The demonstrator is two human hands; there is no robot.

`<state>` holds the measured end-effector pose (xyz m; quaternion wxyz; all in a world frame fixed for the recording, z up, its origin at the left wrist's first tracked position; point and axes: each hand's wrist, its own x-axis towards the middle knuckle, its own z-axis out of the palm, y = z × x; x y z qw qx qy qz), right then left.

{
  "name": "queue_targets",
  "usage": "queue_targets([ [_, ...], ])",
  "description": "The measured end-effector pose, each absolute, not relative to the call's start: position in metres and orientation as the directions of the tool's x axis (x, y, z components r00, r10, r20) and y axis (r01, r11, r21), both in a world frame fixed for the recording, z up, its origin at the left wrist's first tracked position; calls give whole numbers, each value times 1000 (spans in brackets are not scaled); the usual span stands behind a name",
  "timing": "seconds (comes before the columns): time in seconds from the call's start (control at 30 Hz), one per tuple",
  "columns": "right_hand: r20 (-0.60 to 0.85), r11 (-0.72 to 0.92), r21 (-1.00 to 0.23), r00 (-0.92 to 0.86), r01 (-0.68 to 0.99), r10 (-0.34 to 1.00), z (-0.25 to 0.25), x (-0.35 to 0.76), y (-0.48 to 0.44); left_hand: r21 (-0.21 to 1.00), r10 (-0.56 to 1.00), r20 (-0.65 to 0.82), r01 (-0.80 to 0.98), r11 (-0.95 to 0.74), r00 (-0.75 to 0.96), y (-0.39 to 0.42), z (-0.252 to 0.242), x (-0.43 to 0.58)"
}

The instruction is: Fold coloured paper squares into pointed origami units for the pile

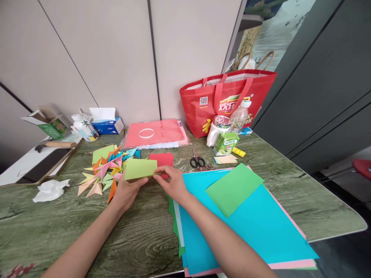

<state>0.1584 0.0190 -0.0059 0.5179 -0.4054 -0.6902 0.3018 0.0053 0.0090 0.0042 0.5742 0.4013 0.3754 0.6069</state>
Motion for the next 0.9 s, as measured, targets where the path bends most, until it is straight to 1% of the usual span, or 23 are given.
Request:
queue_targets([
  [0.1,490,508,-809,-137,296,861,-7,159,20,904,997,61,-420,-77,-52,10,5,5],
  [0.17,496,511,-806,-131,300,859,-6,159,21,899,997,44,-433,-67,-62,10,5,5],
  [0.27,505,504,-817,-73,282,860,-5,160,21,890,998,-18,-456,-8,-53,9,5,6],
  [0.33,469,466,-851,-49,241,882,-4,161,21,879,998,-55,-476,39,-19,8,5,7],
  [0.4,392,399,-895,-75,201,917,-5,161,21,872,997,-79,-483,78,18,6,5,8],
  [0.47,333,352,-914,-120,202,935,-6,161,22,873,995,-101,-477,101,26,5,4,9],
  [0.57,323,352,-905,-153,238,934,-7,159,22,886,991,-130,-451,104,-26,6,2,9],
  [0.8,263,324,-924,-279,203,924,-7,157,20,917,980,-164,-383,108,-116,9,-4,6],
  [0.9,267,322,-925,-257,201,929,-11,158,21,927,984,-138,-364,88,-114,8,-3,6],
])
